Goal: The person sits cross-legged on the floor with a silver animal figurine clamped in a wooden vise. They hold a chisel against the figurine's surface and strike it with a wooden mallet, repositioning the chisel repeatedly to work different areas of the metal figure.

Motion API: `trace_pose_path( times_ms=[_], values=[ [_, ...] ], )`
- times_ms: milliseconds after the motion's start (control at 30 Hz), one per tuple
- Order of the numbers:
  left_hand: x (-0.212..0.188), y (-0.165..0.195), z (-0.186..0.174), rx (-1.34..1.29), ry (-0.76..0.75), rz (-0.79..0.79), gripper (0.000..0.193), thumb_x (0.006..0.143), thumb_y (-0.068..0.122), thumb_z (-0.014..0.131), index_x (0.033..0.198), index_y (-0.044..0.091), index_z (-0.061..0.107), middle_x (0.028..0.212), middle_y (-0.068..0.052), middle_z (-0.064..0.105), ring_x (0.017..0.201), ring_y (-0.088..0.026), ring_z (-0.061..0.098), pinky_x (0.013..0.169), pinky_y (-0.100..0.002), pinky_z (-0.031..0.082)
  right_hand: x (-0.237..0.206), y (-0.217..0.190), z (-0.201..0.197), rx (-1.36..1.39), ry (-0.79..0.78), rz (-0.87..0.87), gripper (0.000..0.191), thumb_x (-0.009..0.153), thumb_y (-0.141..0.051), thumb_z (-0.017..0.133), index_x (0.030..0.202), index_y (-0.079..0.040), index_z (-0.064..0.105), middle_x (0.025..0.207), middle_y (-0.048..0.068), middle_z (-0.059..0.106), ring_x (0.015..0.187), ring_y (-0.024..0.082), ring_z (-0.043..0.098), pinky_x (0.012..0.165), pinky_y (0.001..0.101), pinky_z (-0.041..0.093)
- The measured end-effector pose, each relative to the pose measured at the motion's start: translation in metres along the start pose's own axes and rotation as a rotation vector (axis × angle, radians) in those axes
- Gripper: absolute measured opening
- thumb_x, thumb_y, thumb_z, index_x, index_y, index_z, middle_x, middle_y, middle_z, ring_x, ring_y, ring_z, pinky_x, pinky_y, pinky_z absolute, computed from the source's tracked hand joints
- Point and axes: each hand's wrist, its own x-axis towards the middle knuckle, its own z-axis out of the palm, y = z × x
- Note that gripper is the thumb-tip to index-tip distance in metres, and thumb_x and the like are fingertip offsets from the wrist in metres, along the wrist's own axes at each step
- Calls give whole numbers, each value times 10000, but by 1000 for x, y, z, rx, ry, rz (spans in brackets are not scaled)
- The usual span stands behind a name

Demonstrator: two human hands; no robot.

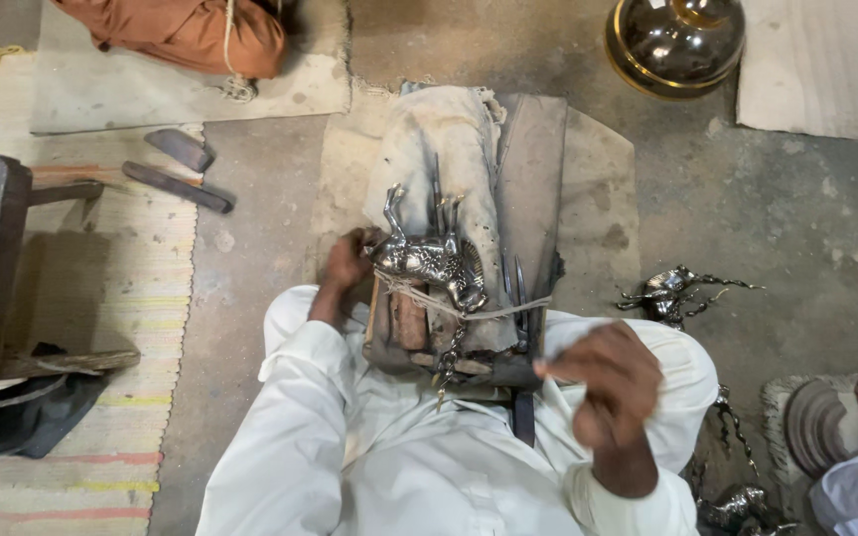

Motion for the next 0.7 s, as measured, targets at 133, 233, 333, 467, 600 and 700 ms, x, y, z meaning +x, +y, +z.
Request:
trace_pose_path(
  times_ms=[133,233,333,467,600,700],
  values=[
    [-16,5,-23,-221,226,-171,247,990,248,699,1128,44,720,1014,-90,772,928,-185,683,859,-320,526,-37,69,30,154,-82,442,412,1082,-336,527,949,-24,761,770,25,691,716,110,649,685,255,479],
    [-32,9,-40,-386,235,-55,282,1059,314,647,1146,48,688,1008,-75,768,955,-147,680,908,-285,518,-65,112,39,238,-16,810,392,1096,-318,545,999,-9,766,766,19,683,727,102,633,690,251,505],
    [-43,15,-48,-423,200,9,332,1062,350,626,1209,57,676,1055,-82,757,1005,-140,661,937,-282,498,-81,129,38,134,-34,956,328,1073,-287,584,1078,-9,757,786,35,672,731,105,612,695,258,500],
    [-49,24,-34,-342,15,22,425,993,385,628,1292,84,649,1068,-66,739,997,-137,633,894,-290,491,-82,115,37,-8,-30,741,299,1050,-287,631,1162,-28,727,1006,80,636,902,151,628,809,277,509],
    [-39,27,-1,-415,-31,117,343,1011,345,712,1028,17,613,1093,-56,724,949,-142,599,850,-289,497,-57,86,42,-173,-171,447,365,946,-281,743,1230,-51,728,1139,105,620,1115,264,594,977,377,475],
    [-34,24,6,-468,2,236,310,1011,296,733,1103,3,690,1073,-43,668,986,-119,602,888,-266,498,-37,69,52,-155,-283,428,507,830,-296,835,1246,-53,679,1153,99,652,1099,288,598,970,421,469]
  ],
)
